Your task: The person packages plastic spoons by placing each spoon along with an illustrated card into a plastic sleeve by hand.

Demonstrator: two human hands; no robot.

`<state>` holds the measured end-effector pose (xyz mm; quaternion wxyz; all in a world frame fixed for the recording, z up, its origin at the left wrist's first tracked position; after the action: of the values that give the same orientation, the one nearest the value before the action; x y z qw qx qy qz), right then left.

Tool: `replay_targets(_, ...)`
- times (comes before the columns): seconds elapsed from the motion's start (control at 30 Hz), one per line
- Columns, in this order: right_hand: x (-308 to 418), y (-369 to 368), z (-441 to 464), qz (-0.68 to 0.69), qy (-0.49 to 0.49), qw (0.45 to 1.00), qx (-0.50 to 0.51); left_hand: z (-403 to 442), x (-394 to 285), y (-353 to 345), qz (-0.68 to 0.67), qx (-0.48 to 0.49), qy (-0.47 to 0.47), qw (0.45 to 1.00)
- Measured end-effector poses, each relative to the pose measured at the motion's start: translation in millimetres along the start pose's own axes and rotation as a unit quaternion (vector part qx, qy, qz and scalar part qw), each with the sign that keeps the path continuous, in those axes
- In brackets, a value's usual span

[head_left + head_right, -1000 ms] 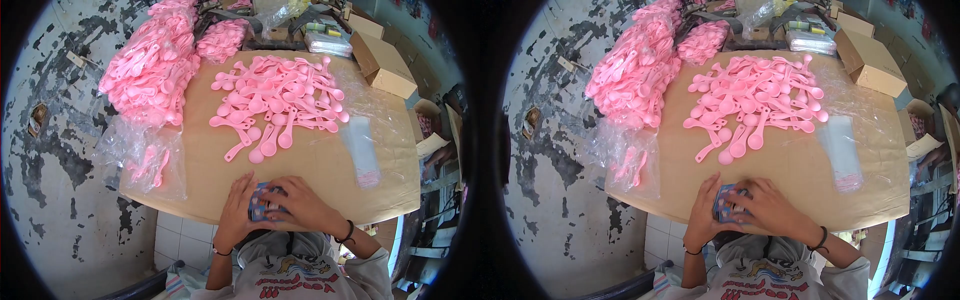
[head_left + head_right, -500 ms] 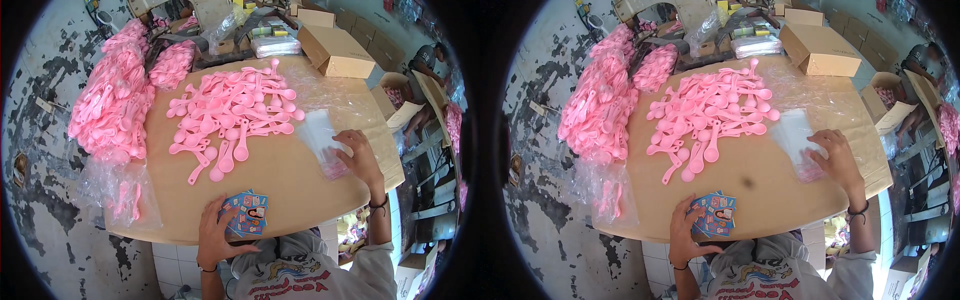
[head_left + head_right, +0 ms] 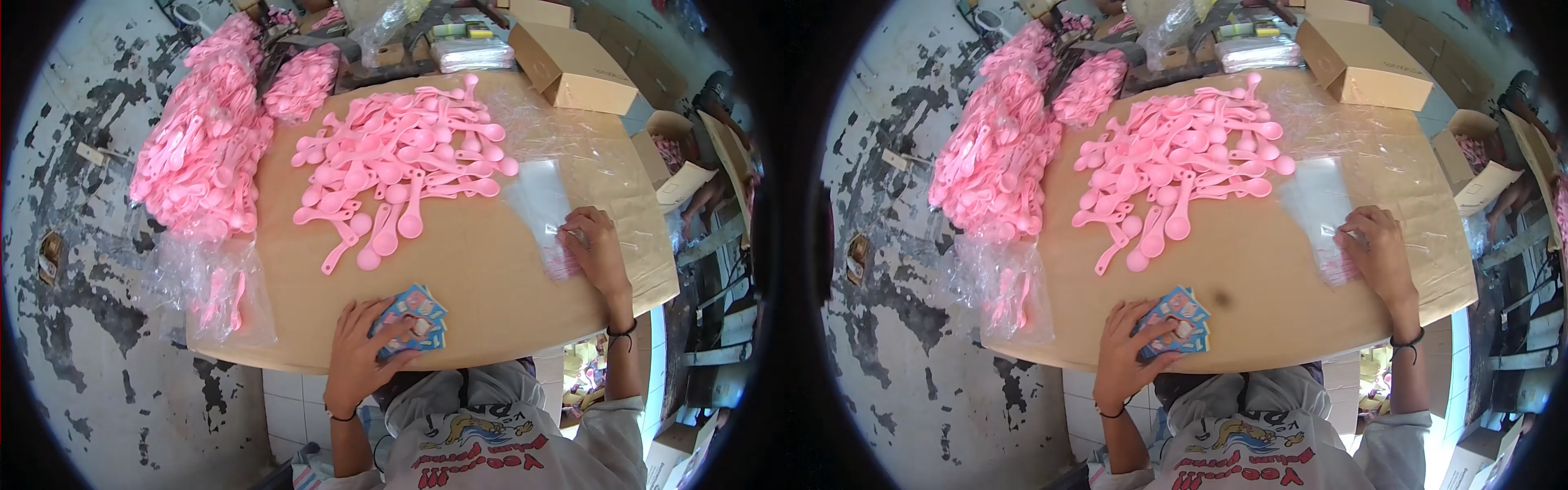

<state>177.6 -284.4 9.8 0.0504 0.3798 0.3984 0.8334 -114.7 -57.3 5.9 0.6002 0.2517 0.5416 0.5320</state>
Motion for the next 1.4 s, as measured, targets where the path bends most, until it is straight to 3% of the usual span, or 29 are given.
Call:
replay_targets(0.2, 4, 9, 0, 0.027, 0.009, 0.998, -0.051, -4, 24, 4, -0.104, 0.044, 0.006, 0.994)
replay_targets(0.4, 4, 15, -6, 0.082, 0.003, 0.993, -0.084, 10, 9, 19, -0.019, 0.036, 0.013, 0.999)
replay_targets(0.53, 15, 20, -7, 0.104, 0.011, 0.985, -0.14, 36, -16, 10, -0.211, -0.004, 0.042, 0.977)
replay_targets(0.67, 46, 22, -9, 0.092, 0.053, 0.984, -0.146, 104, -97, -34, -0.41, 0.05, 0.03, 0.91)
replay_targets(0.73, 57, 21, -14, 0.098, 0.074, 0.983, -0.135, 134, -112, -80, -0.565, 0.095, 0.125, 0.81)
replay_targets(0.8, 61, 22, -19, 0.099, 0.09, 0.983, -0.127, 148, -119, -92, -0.611, 0.137, 0.166, 0.762)
replay_targets(0.9, 62, 20, -22, 0.136, 0.107, 0.979, -0.106, 155, -124, -106, -0.676, 0.078, 0.158, 0.716)
replay_targets(0.93, 56, 18, -22, 0.236, 0.029, 0.964, -0.12, 153, -123, -107, -0.696, 0.038, 0.146, 0.702)
replay_targets(1.0, 46, 7, -25, 0.421, -0.129, 0.886, -0.144, 153, -119, -103, -0.651, 0.016, 0.135, 0.746)
replay_targets(1.13, 25, -4, -20, 0.443, -0.181, 0.878, -0.025, 154, -115, -100, -0.602, -0.018, 0.102, 0.792)
replay_targets(1.33, 48, -2, -15, 0.426, -0.171, 0.887, 0.058, 142, -104, -80, -0.643, 0.063, 0.132, 0.751)
replay_targets(1.4, 64, -9, -6, 0.415, -0.141, 0.892, 0.109, 136, -98, -58, -0.621, 0.03, 0.097, 0.777)
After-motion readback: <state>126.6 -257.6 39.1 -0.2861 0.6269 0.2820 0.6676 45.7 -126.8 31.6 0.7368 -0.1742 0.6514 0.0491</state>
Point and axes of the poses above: each hand's wrist, its own z-axis towards the middle knuckle, its own y-axis out of the back of the hand, x = y × z, the point moved 5 cm from there along z, towards the middle knuckle, and after that the axes turned 8 degrees about z, right-handed, at the moved point
